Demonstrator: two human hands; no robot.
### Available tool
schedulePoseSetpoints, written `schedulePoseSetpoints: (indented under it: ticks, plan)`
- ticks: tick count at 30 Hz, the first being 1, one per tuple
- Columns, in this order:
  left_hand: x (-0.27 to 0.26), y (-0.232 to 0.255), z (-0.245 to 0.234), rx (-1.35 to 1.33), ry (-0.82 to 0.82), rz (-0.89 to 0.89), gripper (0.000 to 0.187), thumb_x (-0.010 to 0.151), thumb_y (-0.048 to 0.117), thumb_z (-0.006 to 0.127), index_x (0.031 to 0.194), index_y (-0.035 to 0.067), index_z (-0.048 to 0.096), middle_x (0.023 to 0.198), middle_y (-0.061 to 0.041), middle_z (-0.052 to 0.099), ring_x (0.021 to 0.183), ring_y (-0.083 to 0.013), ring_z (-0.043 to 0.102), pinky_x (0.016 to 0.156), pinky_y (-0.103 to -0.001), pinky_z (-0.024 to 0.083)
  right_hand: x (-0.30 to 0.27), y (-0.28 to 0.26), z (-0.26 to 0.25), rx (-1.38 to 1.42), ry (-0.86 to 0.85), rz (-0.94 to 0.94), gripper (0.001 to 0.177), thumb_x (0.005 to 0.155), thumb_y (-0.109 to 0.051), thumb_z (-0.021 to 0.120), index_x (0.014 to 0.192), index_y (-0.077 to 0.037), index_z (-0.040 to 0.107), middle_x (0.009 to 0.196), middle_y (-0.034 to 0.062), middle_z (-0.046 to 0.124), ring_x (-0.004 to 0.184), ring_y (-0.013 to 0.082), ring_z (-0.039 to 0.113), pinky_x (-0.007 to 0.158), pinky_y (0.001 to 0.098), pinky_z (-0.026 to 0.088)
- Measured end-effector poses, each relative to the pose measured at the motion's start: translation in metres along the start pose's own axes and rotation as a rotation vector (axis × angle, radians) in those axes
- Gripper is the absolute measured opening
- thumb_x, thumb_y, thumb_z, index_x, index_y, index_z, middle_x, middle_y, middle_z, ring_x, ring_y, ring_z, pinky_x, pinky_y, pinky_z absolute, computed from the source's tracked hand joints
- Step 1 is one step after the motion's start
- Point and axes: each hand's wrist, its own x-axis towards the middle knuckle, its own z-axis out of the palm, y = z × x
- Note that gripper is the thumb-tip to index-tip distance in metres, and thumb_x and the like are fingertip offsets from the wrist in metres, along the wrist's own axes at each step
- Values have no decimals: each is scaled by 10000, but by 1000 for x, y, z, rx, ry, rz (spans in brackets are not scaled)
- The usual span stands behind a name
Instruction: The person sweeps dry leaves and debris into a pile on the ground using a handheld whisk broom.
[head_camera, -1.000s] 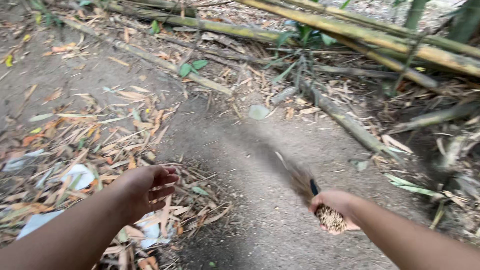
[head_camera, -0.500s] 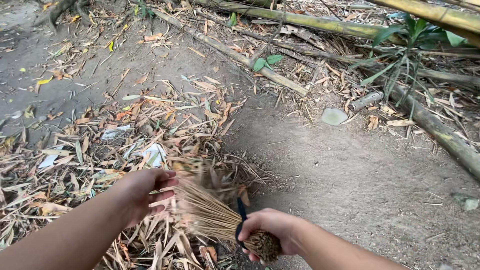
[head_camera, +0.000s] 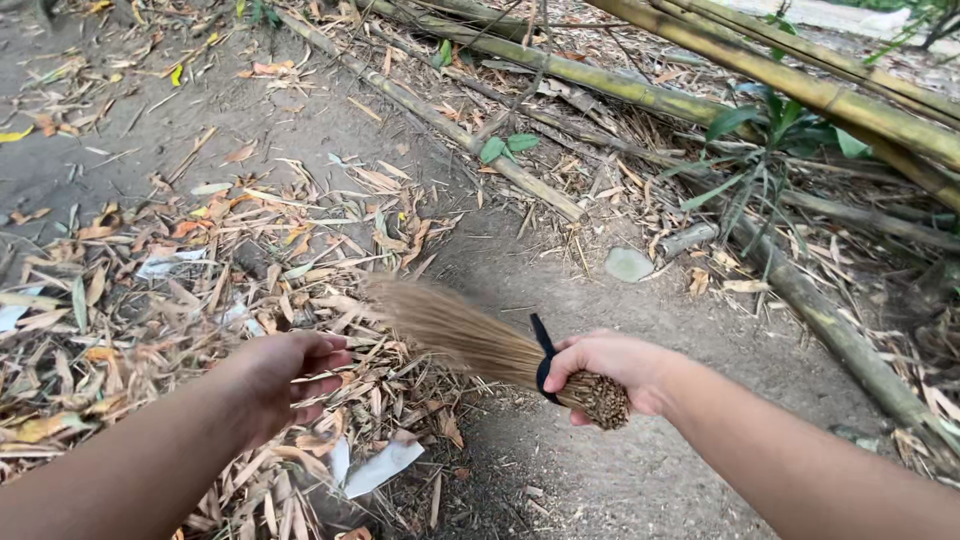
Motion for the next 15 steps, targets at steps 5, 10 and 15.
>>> schedulePoseSetpoints:
  ticks: [5, 10, 15]
  plan:
    - [0, -4, 2, -28, 14, -34, 242, 1049, 242, 489, 1102, 134, 699, 958, 3, 685, 896, -166, 590, 893, -461, 428, 41, 9, 4, -24, 168, 256, 274, 736, -109, 733, 945, -15, 581, 728, 149, 610, 518, 283, 639, 422, 417, 499]
    - [-7, -11, 0, -70, 112, -115, 240, 1038, 252, 507, 1095, 150, 716, 950, 21, 678, 874, -156, 574, 868, -430, 463, 91, 49, 48, 47, 43, 379, 232, 815, -36, 746, 977, 9, 586, 784, 173, 643, 588, 305, 656, 516, 428, 576]
    - [-10, -17, -8, -107, 194, -130, 248, 1029, 235, 507, 1082, 146, 733, 948, 8, 688, 853, -158, 586, 839, -410, 452, 114, 34, 99, -56, -324, 359, 259, 793, -109, 717, 1023, -60, 609, 774, 105, 620, 582, 234, 644, 500, 398, 556]
